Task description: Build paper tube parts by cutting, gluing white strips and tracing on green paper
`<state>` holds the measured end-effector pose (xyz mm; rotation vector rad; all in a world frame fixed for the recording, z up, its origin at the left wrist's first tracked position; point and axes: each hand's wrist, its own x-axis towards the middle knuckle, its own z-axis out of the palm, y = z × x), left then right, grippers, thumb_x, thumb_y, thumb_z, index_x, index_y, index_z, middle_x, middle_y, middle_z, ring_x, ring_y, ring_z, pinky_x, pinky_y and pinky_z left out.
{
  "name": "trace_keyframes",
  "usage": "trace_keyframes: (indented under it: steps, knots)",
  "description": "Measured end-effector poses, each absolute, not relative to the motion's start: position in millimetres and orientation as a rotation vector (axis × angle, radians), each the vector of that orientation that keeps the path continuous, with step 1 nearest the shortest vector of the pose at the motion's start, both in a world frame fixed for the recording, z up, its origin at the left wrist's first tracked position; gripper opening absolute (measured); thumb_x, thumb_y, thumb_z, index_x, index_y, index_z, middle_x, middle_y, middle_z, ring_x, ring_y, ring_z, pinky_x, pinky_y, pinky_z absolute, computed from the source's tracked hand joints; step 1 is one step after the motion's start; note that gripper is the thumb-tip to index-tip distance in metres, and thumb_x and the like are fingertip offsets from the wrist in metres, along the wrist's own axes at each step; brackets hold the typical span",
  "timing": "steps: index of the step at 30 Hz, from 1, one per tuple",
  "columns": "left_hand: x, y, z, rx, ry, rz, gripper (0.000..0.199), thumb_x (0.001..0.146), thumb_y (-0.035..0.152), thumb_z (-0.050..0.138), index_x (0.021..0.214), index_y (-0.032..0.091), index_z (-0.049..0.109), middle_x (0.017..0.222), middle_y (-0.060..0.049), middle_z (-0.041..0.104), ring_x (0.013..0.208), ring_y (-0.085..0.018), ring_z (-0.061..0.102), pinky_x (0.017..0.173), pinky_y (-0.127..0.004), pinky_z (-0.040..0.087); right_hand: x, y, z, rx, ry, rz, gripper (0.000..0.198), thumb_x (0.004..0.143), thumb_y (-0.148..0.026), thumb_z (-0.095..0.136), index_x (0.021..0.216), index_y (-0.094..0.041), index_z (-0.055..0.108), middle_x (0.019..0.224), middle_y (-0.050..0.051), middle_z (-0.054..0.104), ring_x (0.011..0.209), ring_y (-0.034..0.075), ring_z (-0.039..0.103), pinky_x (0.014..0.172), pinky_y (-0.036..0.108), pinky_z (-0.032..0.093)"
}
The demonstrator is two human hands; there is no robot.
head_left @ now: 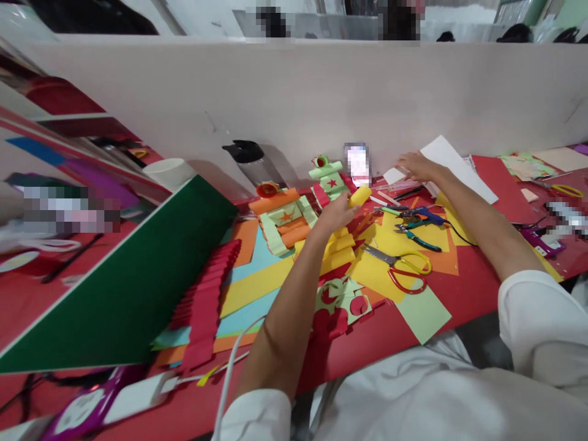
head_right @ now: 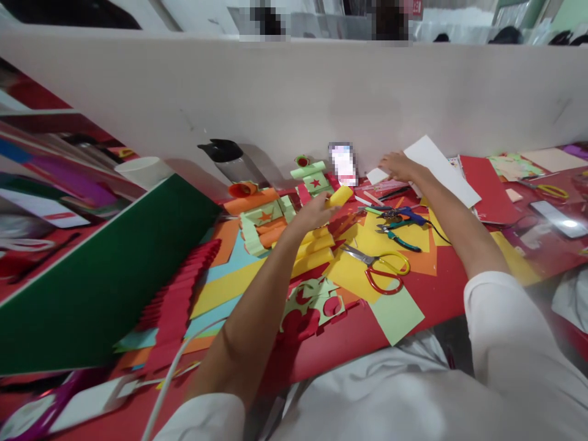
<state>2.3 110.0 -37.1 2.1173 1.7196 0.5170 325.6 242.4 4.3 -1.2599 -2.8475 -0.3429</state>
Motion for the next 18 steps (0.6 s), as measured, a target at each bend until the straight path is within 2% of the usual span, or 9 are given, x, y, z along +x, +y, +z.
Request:
trace_keyframes:
  steps: [2, 5, 9, 11, 13, 18]
  knots:
    - [-3, 108, -38, 2.056, 1.682, 0.651, 0.052, 0.098, 0.046, 0.061, 0.138, 0.015, 0.055, 0.113, -0.015, 0.074, 0.096, -0.031, 0.072, 0.086, -0.039, 0.053, 321, 229, 21, -1.225, -2.839, -0.395, 0.049, 0.092, -0.021, 0.067, 0.141, -0.018, 0.061, 0.146, 0.018, 0.061, 0.132, 0.036, 0.053, 0.111, 0.050, 0.033]
    - [-5, 107, -38, 2.103, 1.726, 0.664, 0.055, 0.096, 0.044, 0.067, 0.140, 0.013, 0.055, 0.115, -0.018, 0.074, 0.103, -0.035, 0.071, 0.093, -0.042, 0.053, 313, 209, 44, -1.200, -2.842, -0.448, 0.050, 0.096, -0.030, 0.068, 0.144, -0.020, 0.058, 0.146, 0.016, 0.058, 0.136, 0.037, 0.048, 0.113, 0.052, 0.031]
    - [-3, 107, -35, 2.298, 1.824, 0.494, 0.053, 0.097, 0.030, 0.062, 0.145, 0.012, 0.053, 0.140, -0.025, 0.064, 0.128, -0.040, 0.063, 0.107, -0.049, 0.049, 304, 188, 66, -1.161, -2.888, -0.474, 0.052, 0.098, -0.045, 0.068, 0.142, -0.021, 0.059, 0.143, 0.014, 0.059, 0.136, 0.040, 0.046, 0.113, 0.056, 0.033]
    - [-1, 104, -35, 2.381, 1.825, 0.462, 0.050, 0.096, 0.026, 0.059, 0.145, 0.013, 0.054, 0.147, -0.024, 0.060, 0.136, -0.040, 0.058, 0.111, -0.050, 0.047, 301, 180, 73, -1.133, -2.904, -0.481, 0.052, 0.097, -0.050, 0.068, 0.140, -0.021, 0.062, 0.140, 0.013, 0.060, 0.136, 0.040, 0.047, 0.113, 0.057, 0.034]
    - [0, 99, -36, 2.437, 1.711, 0.403, 0.044, 0.095, 0.024, 0.057, 0.137, 0.017, 0.062, 0.141, -0.019, 0.066, 0.130, -0.037, 0.062, 0.108, -0.048, 0.049, 297, 172, 77, -1.098, -2.910, -0.472, 0.054, 0.096, -0.055, 0.068, 0.137, -0.020, 0.063, 0.137, 0.012, 0.061, 0.133, 0.040, 0.049, 0.113, 0.058, 0.036]
    - [11, 83, -48, 2.508, 1.047, 0.183, 0.026, 0.085, 0.023, 0.060, 0.105, 0.024, 0.076, 0.121, -0.009, 0.075, 0.107, -0.027, 0.070, 0.094, -0.035, 0.053, 284, 151, 76, -0.977, -2.885, -0.411, 0.063, 0.095, -0.064, 0.065, 0.137, -0.017, 0.063, 0.136, 0.013, 0.062, 0.125, 0.035, 0.057, 0.108, 0.051, 0.043]
